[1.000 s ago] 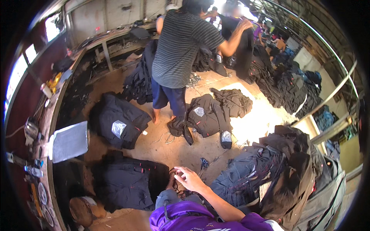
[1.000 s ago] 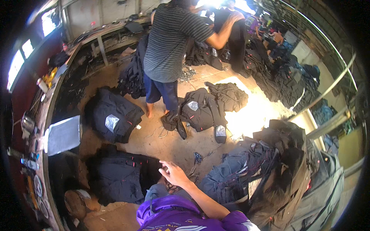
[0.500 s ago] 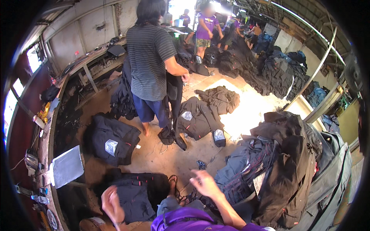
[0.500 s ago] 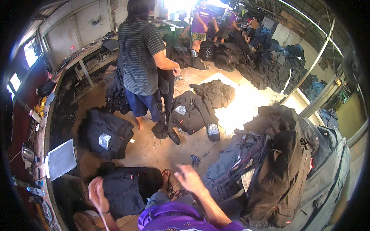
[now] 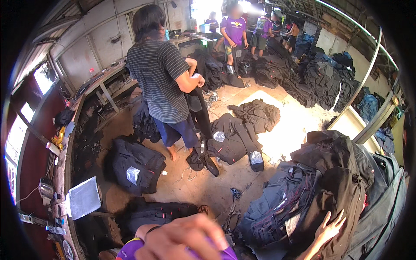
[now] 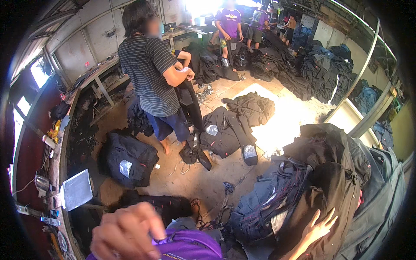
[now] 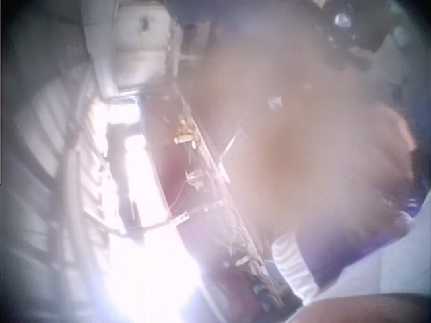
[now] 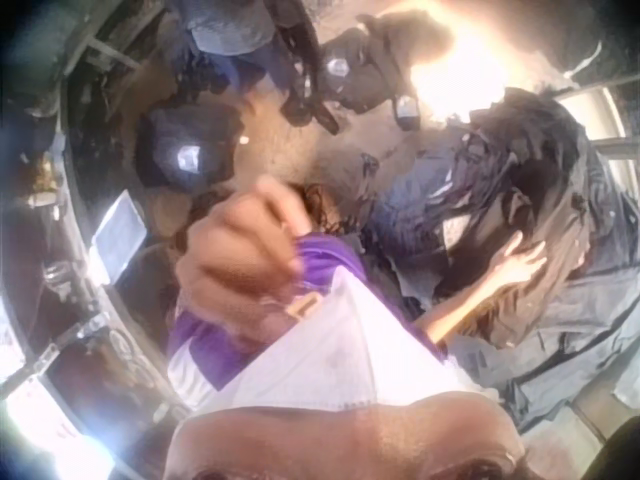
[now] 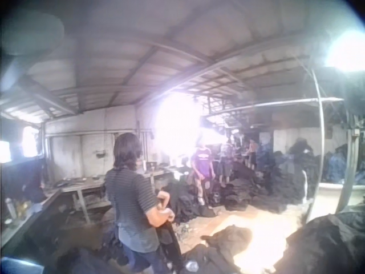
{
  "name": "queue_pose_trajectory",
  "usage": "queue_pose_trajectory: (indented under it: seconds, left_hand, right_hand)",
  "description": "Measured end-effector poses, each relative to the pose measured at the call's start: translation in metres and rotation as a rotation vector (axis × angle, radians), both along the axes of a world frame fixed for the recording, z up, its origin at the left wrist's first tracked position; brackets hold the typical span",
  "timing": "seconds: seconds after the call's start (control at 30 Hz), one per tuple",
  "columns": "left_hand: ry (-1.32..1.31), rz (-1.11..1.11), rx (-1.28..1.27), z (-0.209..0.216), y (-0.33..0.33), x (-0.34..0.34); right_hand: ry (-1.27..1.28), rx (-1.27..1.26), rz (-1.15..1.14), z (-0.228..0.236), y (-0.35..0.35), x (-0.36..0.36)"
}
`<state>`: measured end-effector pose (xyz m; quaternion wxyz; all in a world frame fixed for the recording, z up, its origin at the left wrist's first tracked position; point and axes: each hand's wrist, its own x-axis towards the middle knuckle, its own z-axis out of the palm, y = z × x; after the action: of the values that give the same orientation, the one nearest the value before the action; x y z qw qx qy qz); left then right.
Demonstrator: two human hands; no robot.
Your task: The person repeatedly picks up black bags from a pile on the floor, folds them by hand, and places them back down. The task involves handling the bags one at a time in a repetitive manner.
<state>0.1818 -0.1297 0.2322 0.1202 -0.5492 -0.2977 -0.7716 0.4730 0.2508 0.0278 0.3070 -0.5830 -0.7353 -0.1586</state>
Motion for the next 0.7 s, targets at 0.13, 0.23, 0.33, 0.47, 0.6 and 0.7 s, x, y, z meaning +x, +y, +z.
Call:
queue_pose_trajectory:
  seconds: [0.13, 0.23, 0.33, 0.47, 0.6, 0.7]
  left_hand:
    - [0.128, -0.349, -0.224, -0.016, 0.032, -0.033]
    - [-0.098, -0.772, -0.267, -0.024, 0.051, -0.036]
    - [-0.230, -1.014, -0.132, -0.028, 0.067, -0.035]
    - [-0.269, -1.131, 0.017, -0.033, 0.078, -0.046]
    - [-0.357, -1.241, 0.013, -0.034, 0.078, -0.064]
    - [-0.445, -1.311, 0.059, -0.034, 0.080, -0.073]
  right_hand:
    - [0.065, 0.129, 0.090, -0.027, 0.017, 0.008]
    - [0.058, 0.076, 0.050, -0.027, 0.017, 0.008]
    - [0.062, 0.070, 0.050, -0.018, 0.011, 0.000]
    - [0.015, 0.251, 0.146, -0.003, -0.001, -0.015]
    - [0.022, 0.197, 0.119, 0.009, -0.010, -0.026]
    - [0.017, 0.223, 0.127, 0.011, -0.012, -0.029]
